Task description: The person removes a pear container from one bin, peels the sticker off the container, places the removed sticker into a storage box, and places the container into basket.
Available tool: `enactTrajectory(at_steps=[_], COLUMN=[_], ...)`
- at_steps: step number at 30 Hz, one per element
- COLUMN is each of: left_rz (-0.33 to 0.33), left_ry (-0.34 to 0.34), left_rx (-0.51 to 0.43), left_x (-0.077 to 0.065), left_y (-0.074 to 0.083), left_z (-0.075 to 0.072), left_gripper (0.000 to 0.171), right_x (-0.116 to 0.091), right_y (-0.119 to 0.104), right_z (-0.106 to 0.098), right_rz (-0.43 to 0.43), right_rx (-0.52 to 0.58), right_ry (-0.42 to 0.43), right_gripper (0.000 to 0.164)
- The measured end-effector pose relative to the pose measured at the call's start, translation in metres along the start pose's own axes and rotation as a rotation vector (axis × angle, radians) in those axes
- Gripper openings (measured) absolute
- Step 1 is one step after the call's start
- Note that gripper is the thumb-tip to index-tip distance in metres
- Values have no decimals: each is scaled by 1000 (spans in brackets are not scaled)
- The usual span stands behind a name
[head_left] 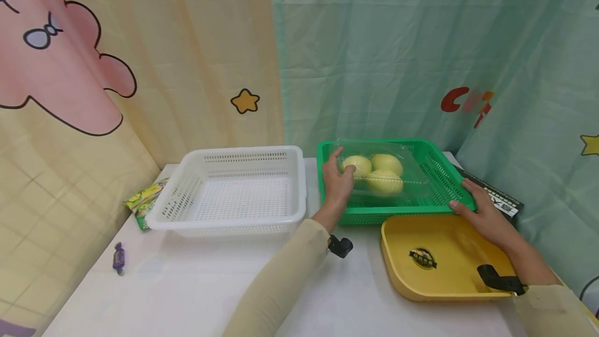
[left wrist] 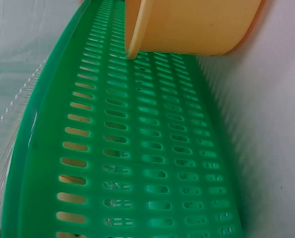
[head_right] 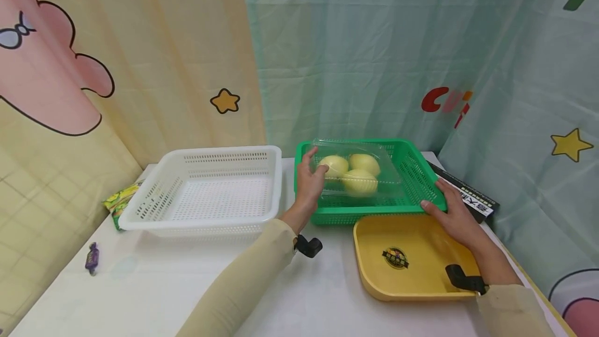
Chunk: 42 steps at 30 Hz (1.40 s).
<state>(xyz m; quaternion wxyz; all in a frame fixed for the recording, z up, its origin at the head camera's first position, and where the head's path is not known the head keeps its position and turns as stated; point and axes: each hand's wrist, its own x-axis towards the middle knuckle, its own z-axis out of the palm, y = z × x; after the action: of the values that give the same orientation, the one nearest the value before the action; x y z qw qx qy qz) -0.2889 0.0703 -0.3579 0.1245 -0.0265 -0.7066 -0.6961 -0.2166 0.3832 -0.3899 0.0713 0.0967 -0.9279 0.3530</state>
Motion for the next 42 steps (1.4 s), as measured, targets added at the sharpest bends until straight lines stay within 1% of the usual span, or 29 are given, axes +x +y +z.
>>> enactTrajectory(at_steps=[5, 13, 20, 24, 28, 36, 42], left_rz=[0, -11, 11, 9, -7, -35, -11], left_ry=[2, 4, 21, 16, -1, -36, -29], left_rx=[23, 105, 147, 162, 187, 266, 322], left_x=[0, 2, 1, 1, 1, 1, 2], left_y=[-1, -3, -4, -4, -5, -6, -6], left_z=[1, 4, 6, 7, 6, 6, 5], left_gripper=[57, 56, 55, 54, 55, 59, 68], right_x=[1, 0, 0, 0, 0, 0, 0], right_y=[1, 1, 1, 2, 3, 2, 1], right_z=[0, 0, 0, 0, 0, 0, 0], right_rz=[-12, -13, -15, -20, -19, -14, -20], right_rx=[0, 2, 1, 3, 8, 14, 7], right_ry=[2, 0, 3, 5, 0, -7, -1], right_gripper=[72, 72, 72, 72, 72, 72, 72])
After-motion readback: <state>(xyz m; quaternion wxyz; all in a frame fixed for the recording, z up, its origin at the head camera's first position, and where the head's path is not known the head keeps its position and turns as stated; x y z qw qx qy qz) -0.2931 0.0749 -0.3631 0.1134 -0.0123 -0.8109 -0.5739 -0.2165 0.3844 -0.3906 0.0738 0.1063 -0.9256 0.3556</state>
